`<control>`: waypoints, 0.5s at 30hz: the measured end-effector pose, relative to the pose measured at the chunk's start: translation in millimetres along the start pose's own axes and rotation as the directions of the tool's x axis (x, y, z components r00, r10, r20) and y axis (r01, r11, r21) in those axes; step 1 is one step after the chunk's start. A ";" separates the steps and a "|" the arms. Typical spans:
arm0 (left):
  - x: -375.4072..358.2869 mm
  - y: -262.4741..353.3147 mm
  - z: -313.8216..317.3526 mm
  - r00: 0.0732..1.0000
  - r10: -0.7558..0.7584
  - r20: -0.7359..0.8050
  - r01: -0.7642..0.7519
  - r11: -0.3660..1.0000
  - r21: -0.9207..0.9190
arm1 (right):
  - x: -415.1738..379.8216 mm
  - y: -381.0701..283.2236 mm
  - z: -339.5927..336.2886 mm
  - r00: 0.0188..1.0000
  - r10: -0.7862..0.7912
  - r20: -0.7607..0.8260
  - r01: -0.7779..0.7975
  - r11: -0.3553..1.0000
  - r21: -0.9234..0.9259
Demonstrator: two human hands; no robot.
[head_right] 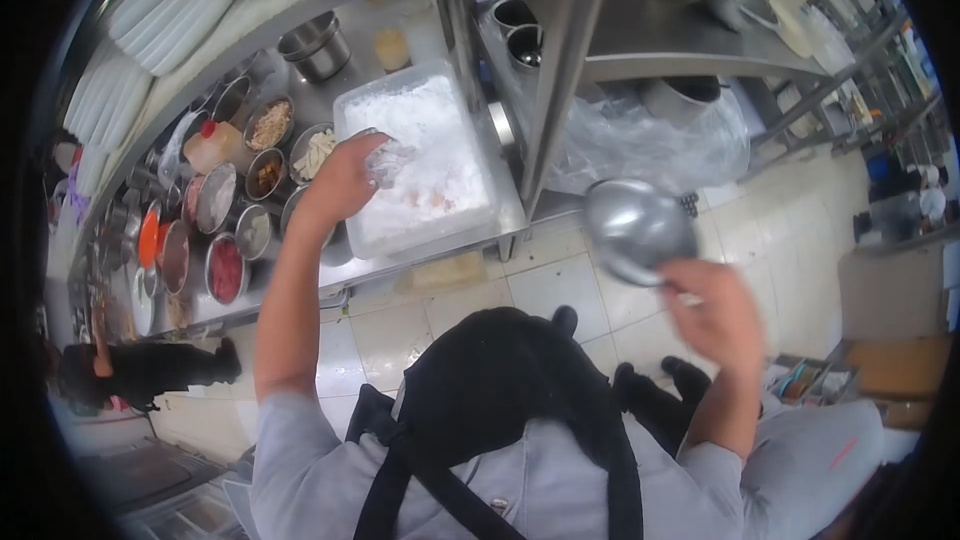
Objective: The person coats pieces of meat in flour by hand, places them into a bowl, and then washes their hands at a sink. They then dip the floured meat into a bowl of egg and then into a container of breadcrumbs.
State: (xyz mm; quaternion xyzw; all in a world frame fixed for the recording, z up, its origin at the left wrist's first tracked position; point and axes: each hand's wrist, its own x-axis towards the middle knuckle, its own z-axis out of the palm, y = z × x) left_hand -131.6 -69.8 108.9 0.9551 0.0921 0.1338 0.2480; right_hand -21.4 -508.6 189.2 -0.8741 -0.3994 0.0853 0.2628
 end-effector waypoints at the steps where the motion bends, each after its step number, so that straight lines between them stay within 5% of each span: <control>1: 2.9 13.4 -1.4 0.998 0.054 0.039 -0.052 0.997 -0.051 | 2.4 -4.0 31.7 0.999 -0.024 0.033 0.022 0.998 0.057; 5: 25.3 40.4 11.4 0.946 0.186 0.267 -0.112 0.957 -0.267 | 17.6 2.7 128.3 0.971 -0.212 0.114 0.213 0.977 0.002; 7: 36.3 25.1 28.6 0.961 0.034 0.275 0.016 0.984 -0.178 | 21.9 1.2 146.0 0.973 -0.224 0.063 0.227 0.973 -0.041; 8: 35.4 -3.8 55.8 0.990 -0.064 0.125 0.062 0.998 0.021 | 20.6 3.7 150.7 0.973 -0.222 0.057 0.224 0.974 -0.037; 10: 36.8 -44.1 91.8 0.882 -0.355 0.309 0.220 0.891 0.397 | 18.9 7.1 157.1 0.978 -0.209 0.003 0.209 0.977 -0.030; 13: 17.6 -68.9 126.6 0.796 -0.500 0.342 0.339 0.835 0.432 | 10.1 13.0 159.4 0.983 -0.181 0.017 0.181 0.983 -0.006; 15: 6.0 -70.0 131.7 0.854 -0.459 0.246 0.373 0.868 0.327 | 4.2 18.3 163.1 0.986 -0.162 0.023 0.162 0.987 -0.006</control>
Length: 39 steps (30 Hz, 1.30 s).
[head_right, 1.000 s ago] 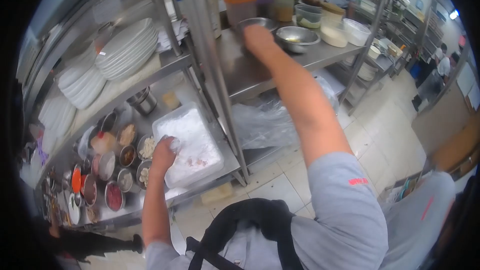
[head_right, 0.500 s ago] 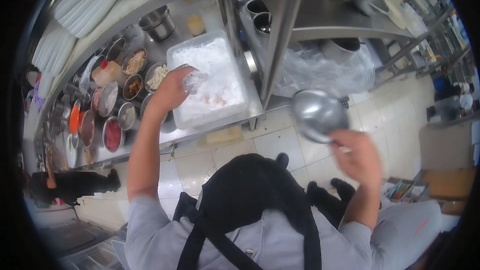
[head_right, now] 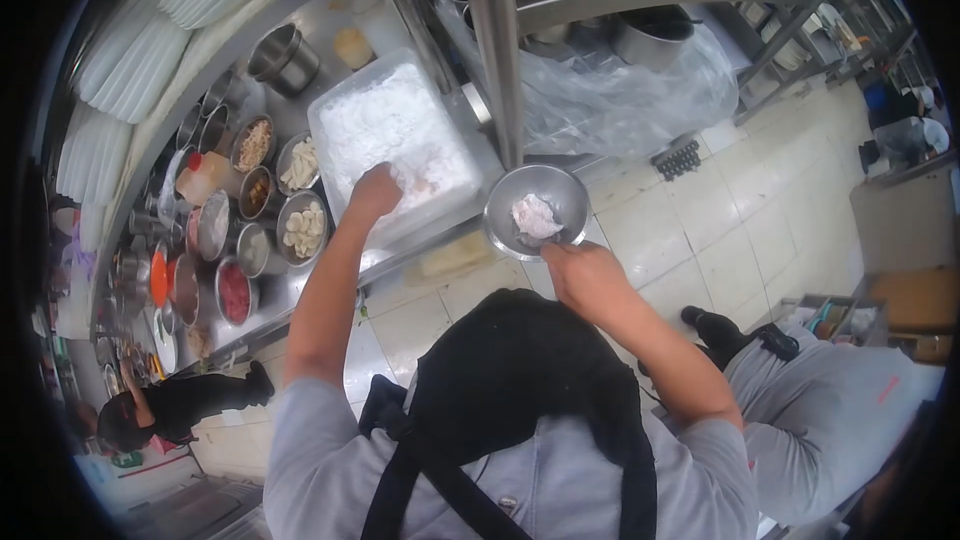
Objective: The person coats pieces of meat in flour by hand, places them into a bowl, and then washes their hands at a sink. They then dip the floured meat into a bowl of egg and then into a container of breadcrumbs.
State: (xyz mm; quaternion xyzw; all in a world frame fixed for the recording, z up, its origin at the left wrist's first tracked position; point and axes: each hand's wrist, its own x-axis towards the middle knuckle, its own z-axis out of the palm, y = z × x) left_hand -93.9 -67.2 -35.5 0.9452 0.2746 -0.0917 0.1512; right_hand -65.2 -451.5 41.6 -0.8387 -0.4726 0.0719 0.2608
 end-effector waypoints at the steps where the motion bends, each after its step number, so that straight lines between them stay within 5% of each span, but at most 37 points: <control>1: -3.7 -3.5 3.4 0.993 0.009 -0.119 -0.023 0.993 -0.113 | -2.7 0.7 1.4 1.000 0.016 0.007 -0.016 1.000 0.001; 5: -27.9 -0.4 -40.4 0.916 0.229 -0.330 -0.233 0.972 0.027 | -3.6 3.6 1.6 0.999 0.043 0.028 -0.045 0.998 0.052; 6: -26.6 -7.5 -35.1 0.916 0.229 -0.330 -0.233 0.972 0.029 | -4.3 6.9 5.1 0.999 0.040 0.014 -0.041 0.998 0.056; 8: -25.7 -22.5 -25.1 0.866 0.483 -0.132 -0.470 0.875 0.117 | -4.3 8.3 6.9 0.999 0.037 0.002 -0.037 0.997 0.063; 12: -35.0 -21.6 -31.1 0.926 0.377 0.028 -0.378 0.926 0.005 | -2.0 8.1 5.5 0.999 0.042 0.000 -0.042 0.997 0.064; 14: -27.2 -28.1 -50.1 0.961 0.239 -0.141 -0.270 0.922 -0.279 | -1.4 6.1 5.6 0.998 0.063 -0.006 -0.062 0.996 0.070; 16: -0.4 -48.4 -43.2 0.954 0.272 -0.129 -0.298 0.916 -0.269 | 1.4 2.5 2.5 0.998 0.059 -0.031 -0.057 0.996 0.066; 19: 5.1 -40.7 -38.0 0.985 0.163 -0.050 -0.164 0.986 -0.018 | 7.4 -6.1 -3.6 0.996 0.085 -0.029 -0.082 0.993 0.088; 22: 3.0 -32.0 -39.5 0.981 0.158 -0.112 -0.165 0.985 -0.051 | 9.9 -4.5 -1.1 0.997 0.024 -0.076 -0.016 0.995 0.103; 26: -35.9 16.2 -106.1 0.966 0.243 -0.094 -0.257 0.944 -0.208 | 12.5 -12.9 -3.7 0.995 0.029 -0.098 -0.023 0.998 0.058; 28: -42.1 27.0 -120.3 0.871 0.431 -0.235 -0.486 0.823 -0.293 | 15.6 -12.4 0.7 0.996 -0.028 -0.079 0.026 0.999 -0.027; 32: -15.0 36.8 -101.6 0.826 0.540 -0.164 -0.527 0.635 -0.565 | 21.2 -17.1 6.0 0.992 -0.061 -0.115 0.056 0.997 -0.048; 34: -1.2 37.0 -68.6 0.935 0.347 -0.077 -0.355 0.925 -0.135 | 21.5 -18.9 6.1 0.987 -0.069 -0.146 0.066 0.998 -0.023; 36: 18.5 23.5 -21.3 0.960 0.150 0.236 -0.174 0.981 0.087 | 16.3 -15.4 12.3 0.991 -0.035 -0.127 0.033 0.999 -0.019; 39: 7.4 25.0 13.5 0.989 0.069 0.130 -0.072 0.997 0.019 | 7.2 -8.8 18.1 0.993 0.008 -0.118 -0.009 1.000 -0.014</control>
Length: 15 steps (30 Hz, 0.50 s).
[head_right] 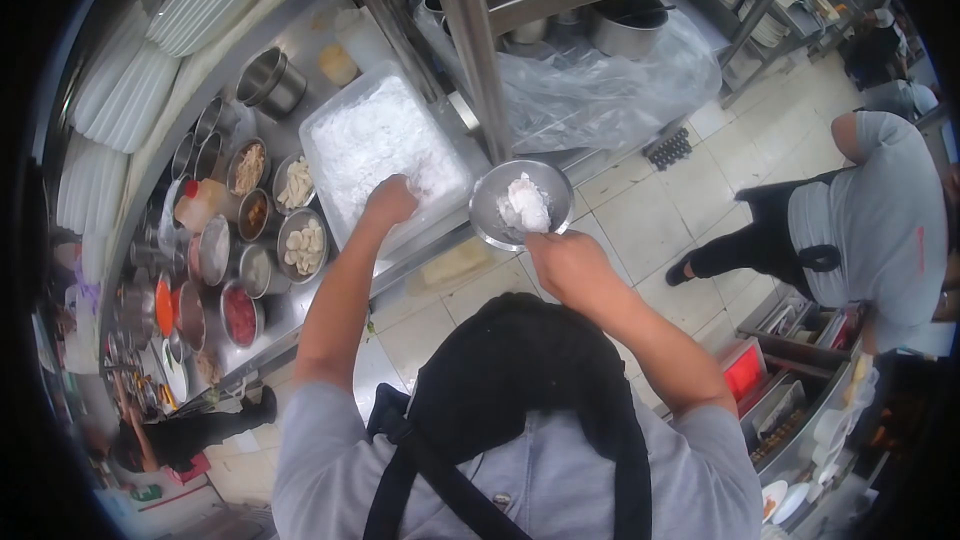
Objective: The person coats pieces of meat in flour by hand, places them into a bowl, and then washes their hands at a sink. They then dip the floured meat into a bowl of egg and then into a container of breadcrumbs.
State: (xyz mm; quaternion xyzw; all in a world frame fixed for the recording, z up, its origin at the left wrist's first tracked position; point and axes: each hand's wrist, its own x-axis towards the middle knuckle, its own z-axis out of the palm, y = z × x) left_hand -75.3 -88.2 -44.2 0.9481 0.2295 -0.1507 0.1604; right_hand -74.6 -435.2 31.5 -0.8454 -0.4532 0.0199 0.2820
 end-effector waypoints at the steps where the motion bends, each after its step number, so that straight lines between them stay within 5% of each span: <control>1: -1.4 -2.0 2.5 1.000 0.000 0.003 0.000 1.000 0.001 | -3.1 1.1 0.3 1.000 0.011 -0.007 -0.010 1.000 0.003; 3: -8.8 -3.9 -4.8 0.961 0.031 -0.273 -0.082 0.980 -0.179 | -5.7 1.9 -1.5 1.000 0.017 0.001 -0.017 1.000 0.008; 7: -22.7 -6.4 -48.8 0.937 -0.034 -0.348 -0.044 0.976 -0.214 | -4.9 4.9 -2.3 1.000 0.017 -0.007 -0.017 0.999 0.036; 9: -36.1 -6.7 -56.7 0.797 0.201 -0.570 -0.248 0.969 -0.005 | -2.5 3.7 -5.8 1.000 0.013 -0.007 -0.012 0.999 0.042; 10: -38.9 -11.3 -54.5 0.782 0.349 -0.517 -0.258 0.936 0.240 | -2.4 2.9 -7.4 1.000 0.010 -0.003 -0.010 0.999 0.047; 14: -41.1 -30.9 -45.2 0.769 0.376 -0.516 -0.234 0.918 0.321 | -1.0 5.2 -7.2 1.000 0.021 -0.004 -0.021 0.998 0.051; 15: -31.4 -50.1 -25.5 0.828 0.460 -0.320 -0.368 0.877 0.310 | 0.0 5.3 -7.7 1.000 0.024 0.011 -0.024 0.999 0.045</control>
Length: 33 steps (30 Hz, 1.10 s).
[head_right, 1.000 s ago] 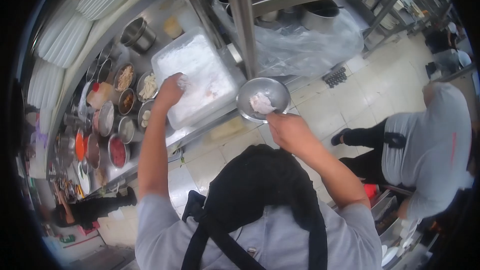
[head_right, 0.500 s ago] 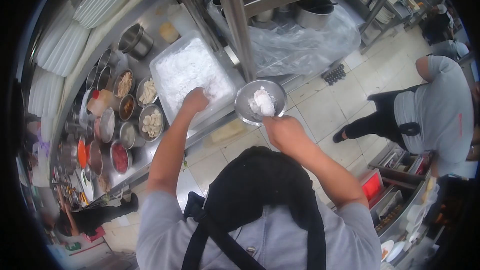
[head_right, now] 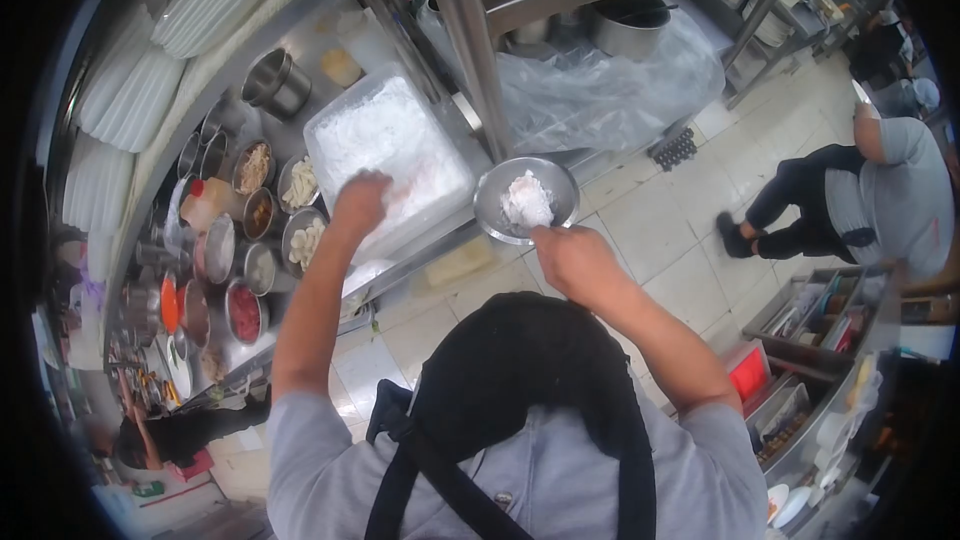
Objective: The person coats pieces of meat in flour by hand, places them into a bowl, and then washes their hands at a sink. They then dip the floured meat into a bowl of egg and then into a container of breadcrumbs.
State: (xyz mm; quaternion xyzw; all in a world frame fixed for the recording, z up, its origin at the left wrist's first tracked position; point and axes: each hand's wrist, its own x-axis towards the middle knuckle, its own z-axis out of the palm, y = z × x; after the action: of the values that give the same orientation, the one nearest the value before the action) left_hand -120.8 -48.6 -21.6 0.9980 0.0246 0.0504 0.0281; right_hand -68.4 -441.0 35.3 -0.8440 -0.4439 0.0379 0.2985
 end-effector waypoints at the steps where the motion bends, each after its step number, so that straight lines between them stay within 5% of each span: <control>1: -4.0 -7.2 13.3 0.976 0.125 0.176 -0.112 0.990 -0.084 | 1.0 0.0 -1.3 1.000 0.001 0.014 0.000 1.000 -0.008; 4: 0.4 2.5 -10.6 0.944 0.037 0.328 0.019 0.986 -0.166 | 1.9 -2.4 -4.9 1.000 -0.004 -0.018 0.005 0.999 0.033; 6: 8.8 1.4 -29.8 0.962 -0.021 0.271 0.091 0.964 -0.250 | 1.0 -4.9 -7.2 1.000 0.010 -0.007 -0.010 0.999 0.036; 8: 20.8 -0.9 -52.2 0.908 -0.175 0.380 0.293 0.915 -0.279 | 2.7 -4.8 -8.4 1.000 0.017 0.001 -0.017 0.999 0.036; 9: 19.8 -13.8 -30.9 0.958 -0.156 0.241 0.205 0.960 -0.191 | 2.6 -4.0 -8.4 0.999 0.035 0.013 -0.035 0.999 0.030; 12: 17.4 -9.6 -9.4 0.971 -0.198 0.136 0.190 0.979 0.073 | 1.5 -4.2 -6.0 0.999 0.052 0.001 -0.052 0.998 0.042; 14: 13.8 3.0 3.3 0.966 -0.154 0.205 0.169 0.984 -0.057 | 1.6 -4.1 -6.0 0.998 0.062 -0.025 -0.060 0.996 0.060; 15: 8.1 12.1 3.7 0.954 -0.091 0.287 0.076 0.995 0.062 | 1.3 -5.4 -6.9 0.998 0.068 -0.017 -0.067 0.996 0.052; 19: 19.5 -0.2 13.1 0.961 -0.065 0.270 0.050 0.997 0.062 | 2.4 -8.3 -11.3 0.998 0.064 -0.006 -0.064 0.997 0.053; 21: 23.4 -17.3 -5.6 0.973 -0.188 0.135 0.223 0.917 -0.331 | 1.5 -8.3 -11.0 0.998 0.064 -0.020 -0.063 0.996 0.061; 22: 28.3 -36.2 -0.9 0.925 -0.260 0.277 0.374 0.747 -0.549 | 0.9 -9.1 -10.3 0.998 0.062 -0.030 -0.060 0.995 0.073; 25: 30.2 -34.3 -6.0 0.858 -0.286 0.426 0.454 0.811 -0.370 | 2.7 -14.2 -12.1 0.995 0.100 -0.009 -0.100 0.994 0.054; 27: 28.5 -22.3 1.7 0.922 -0.330 0.200 0.352 0.932 -0.086 | 2.3 -11.7 -8.8 0.996 0.085 -0.023 -0.084 0.994 0.075; 31: 29.3 -13.9 -24.8 0.914 -0.367 0.171 0.381 0.923 -0.058 | 3.7 -14.1 -8.9 0.998 0.054 -0.037 -0.052 0.997 0.059; 33: 37.2 -36.5 -25.5 0.913 -0.406 0.019 0.402 0.893 -0.201 | 9.0 -9.3 -10.3 0.998 0.025 -0.053 -0.023 0.999 0.030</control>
State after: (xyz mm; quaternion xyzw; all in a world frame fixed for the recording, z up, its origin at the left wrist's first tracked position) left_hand -88.1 -9.0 5.2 0.9625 0.2264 0.0573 0.1382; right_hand -66.3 -434.9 50.6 -0.8456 -0.4251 0.0255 0.3219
